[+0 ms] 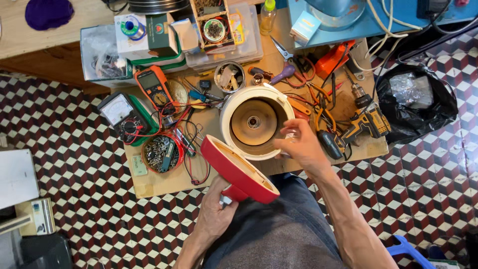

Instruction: The person unpacks a new light bulb from a plastic bag and box, then uses pliers to remove a small metal piece from the bulb base. They insert the bulb into the socket of a disassembled red and white appliance, place the lid on top, and then remove the lid and inner pot to continue working on the internal components.

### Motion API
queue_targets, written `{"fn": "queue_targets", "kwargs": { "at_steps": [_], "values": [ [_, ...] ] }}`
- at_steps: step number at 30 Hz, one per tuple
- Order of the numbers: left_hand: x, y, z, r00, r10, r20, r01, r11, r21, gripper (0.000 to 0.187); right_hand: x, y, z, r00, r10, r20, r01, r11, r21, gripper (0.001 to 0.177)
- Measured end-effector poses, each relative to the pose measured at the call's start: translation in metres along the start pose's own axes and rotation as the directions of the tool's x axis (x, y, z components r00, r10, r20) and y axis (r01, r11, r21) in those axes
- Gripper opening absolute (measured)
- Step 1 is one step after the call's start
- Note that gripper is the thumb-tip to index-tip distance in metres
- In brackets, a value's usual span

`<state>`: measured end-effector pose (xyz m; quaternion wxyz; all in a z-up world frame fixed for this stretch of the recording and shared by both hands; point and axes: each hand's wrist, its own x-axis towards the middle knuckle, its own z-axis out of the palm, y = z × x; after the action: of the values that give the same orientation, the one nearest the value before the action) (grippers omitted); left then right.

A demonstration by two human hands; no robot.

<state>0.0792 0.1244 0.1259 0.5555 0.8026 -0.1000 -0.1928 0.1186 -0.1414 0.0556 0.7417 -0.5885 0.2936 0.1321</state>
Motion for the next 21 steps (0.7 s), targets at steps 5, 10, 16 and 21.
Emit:
{"fn": "queue_targets", "kwargs": {
  "at_steps": [5, 10, 16, 21],
  "values": [
    [-0.005, -0.005, 0.016, 0.983, 0.052, -0.178, -0.030, 0.992, 0.123, 0.037, 0.037, 0.025, 0.017, 0.998, -0.049, 0.026, 0.055, 0.820, -0.569, 0.064],
    [-0.005, -0.006, 0.029, 0.938, 0.058, -0.343, -0.015, 0.992, 0.128, 0.035, 0.056, 0.053, 0.000, 0.980, -0.118, 0.158, 0.182, 0.848, -0.498, 0.069],
    [-0.007, -0.009, 0.026, 0.942, -0.025, -0.335, 0.043, 0.998, 0.048, 0.031, 0.040, 0.036, 0.001, 0.985, 0.147, 0.094, -0.126, 0.972, -0.199, 0.075],
    [-0.012, -0.016, 0.034, 0.925, -0.099, -0.368, 0.088, 0.995, -0.047, 0.034, 0.019, 0.020, 0.002, 0.968, 0.221, 0.119, -0.210, 0.973, -0.097, 0.073]
  ]
}}
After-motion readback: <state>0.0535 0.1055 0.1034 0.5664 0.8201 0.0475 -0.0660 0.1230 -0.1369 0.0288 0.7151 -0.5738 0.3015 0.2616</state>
